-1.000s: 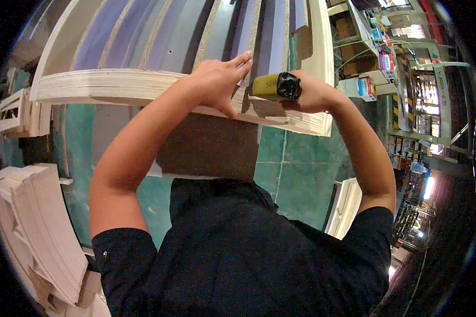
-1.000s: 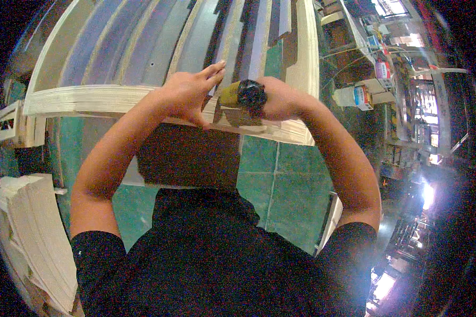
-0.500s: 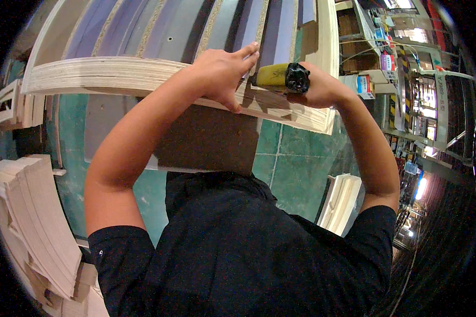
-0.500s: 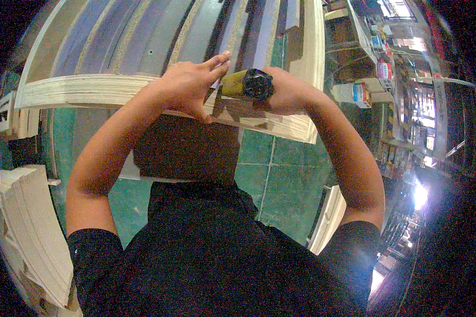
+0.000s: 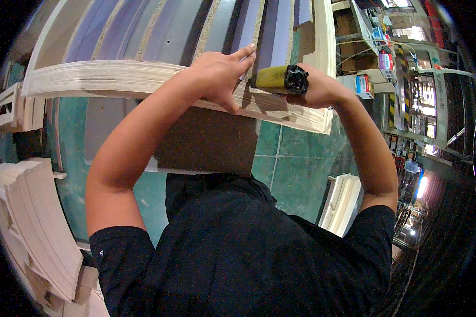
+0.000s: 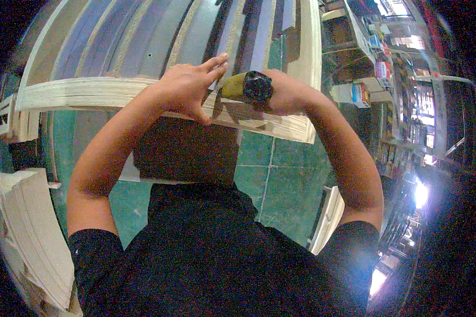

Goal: The person uses a nail gun to attach wooden slats to a large curved wooden frame. They walk to a table to reload the nail gun with nails from a container, then return to the frame to continue nailing. The person also picks up a long wooden plank from the floor and places it onto the frame structure.

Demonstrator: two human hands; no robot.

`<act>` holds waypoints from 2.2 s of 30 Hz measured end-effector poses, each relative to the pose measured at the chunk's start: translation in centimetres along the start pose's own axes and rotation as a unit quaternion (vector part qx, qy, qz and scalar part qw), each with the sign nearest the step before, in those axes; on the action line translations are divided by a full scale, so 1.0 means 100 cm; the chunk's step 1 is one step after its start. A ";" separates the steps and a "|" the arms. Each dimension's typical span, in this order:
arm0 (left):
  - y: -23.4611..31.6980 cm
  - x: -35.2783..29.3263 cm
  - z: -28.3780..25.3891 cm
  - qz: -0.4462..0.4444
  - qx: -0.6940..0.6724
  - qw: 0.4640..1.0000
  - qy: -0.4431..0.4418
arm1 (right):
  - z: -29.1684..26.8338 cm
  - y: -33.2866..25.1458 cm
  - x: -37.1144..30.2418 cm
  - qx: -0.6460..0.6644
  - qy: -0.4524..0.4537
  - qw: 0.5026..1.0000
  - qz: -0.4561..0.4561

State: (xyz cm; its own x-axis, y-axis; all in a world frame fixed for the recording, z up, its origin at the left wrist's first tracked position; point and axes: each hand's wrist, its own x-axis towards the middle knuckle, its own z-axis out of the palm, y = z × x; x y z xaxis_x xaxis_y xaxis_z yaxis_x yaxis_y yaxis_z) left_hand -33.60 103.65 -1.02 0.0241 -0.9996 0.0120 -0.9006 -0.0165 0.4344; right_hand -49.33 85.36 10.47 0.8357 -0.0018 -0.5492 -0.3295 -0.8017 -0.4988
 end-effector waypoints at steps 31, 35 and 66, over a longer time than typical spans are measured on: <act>-0.032 0.042 -0.019 -0.441 0.128 0.887 -0.048 | 0.049 0.018 -0.044 0.011 0.070 0.997 -0.042; -0.041 0.049 -0.008 -0.462 0.151 0.873 -0.040 | 0.048 0.014 -0.048 0.033 0.069 0.997 -0.028; -0.048 0.005 -0.042 -0.261 -0.035 0.963 -0.065 | 0.045 0.007 -0.058 0.091 0.077 0.991 0.057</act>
State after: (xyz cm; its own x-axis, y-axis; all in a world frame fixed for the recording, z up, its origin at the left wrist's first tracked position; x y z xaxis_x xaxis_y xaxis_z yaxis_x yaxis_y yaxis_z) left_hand -27.47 103.29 0.72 0.4063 -0.8499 -0.3357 -0.7494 -0.5201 0.4097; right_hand -56.39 87.47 10.34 0.8411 -0.1888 -0.5069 -0.4877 -0.6701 -0.5596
